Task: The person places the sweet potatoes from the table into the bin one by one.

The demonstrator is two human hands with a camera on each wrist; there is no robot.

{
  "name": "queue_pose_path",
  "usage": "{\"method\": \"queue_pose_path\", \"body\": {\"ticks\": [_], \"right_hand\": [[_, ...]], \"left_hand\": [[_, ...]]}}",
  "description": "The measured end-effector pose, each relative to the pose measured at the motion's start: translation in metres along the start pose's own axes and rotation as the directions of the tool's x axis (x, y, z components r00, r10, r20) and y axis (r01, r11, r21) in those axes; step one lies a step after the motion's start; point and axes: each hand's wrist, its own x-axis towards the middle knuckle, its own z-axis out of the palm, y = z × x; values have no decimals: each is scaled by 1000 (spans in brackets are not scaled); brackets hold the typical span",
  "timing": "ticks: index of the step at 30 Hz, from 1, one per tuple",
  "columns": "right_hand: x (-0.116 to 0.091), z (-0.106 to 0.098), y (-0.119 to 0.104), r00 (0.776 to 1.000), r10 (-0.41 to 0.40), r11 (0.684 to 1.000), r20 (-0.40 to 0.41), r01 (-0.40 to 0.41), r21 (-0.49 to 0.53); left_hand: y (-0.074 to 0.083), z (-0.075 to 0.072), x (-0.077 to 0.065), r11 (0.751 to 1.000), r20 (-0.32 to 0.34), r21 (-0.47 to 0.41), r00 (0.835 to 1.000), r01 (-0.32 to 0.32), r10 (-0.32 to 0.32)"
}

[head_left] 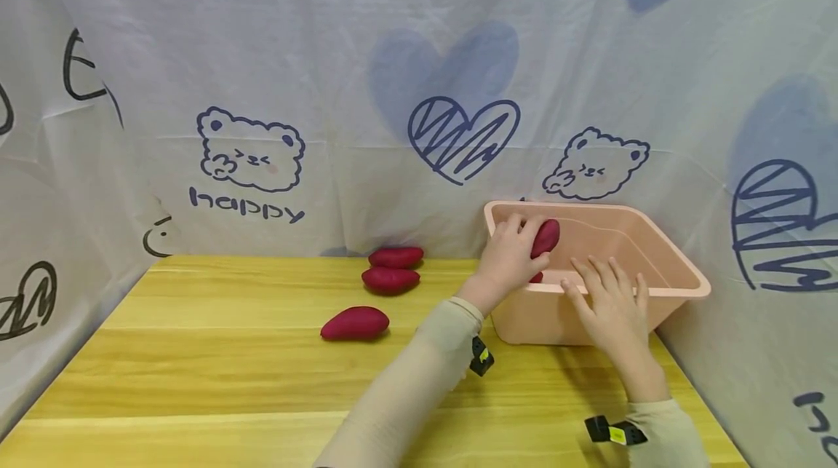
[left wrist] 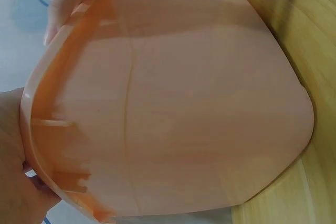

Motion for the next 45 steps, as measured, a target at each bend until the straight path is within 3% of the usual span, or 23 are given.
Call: {"method": "queue_pose_path", "body": {"ticks": [6,30,40,45], "right_hand": [[1,0,0,1000,3,1000,-1,-3,2],[0,0,0,1000,2,1000,6,-2,1],[1,0,0,1000,-3,1000,-2,3,3],[1,0,0,1000,-1,1000,1,1,2]], "left_hand": [[2,2,0,999,10,53,1000,-10,10],[3,3,-1,997,3,79,1000,-25,25],[1,1,-2,998,-4,49,999,-34,35],[-2,1,-4,997,-44,23,996,-70,71]]}}
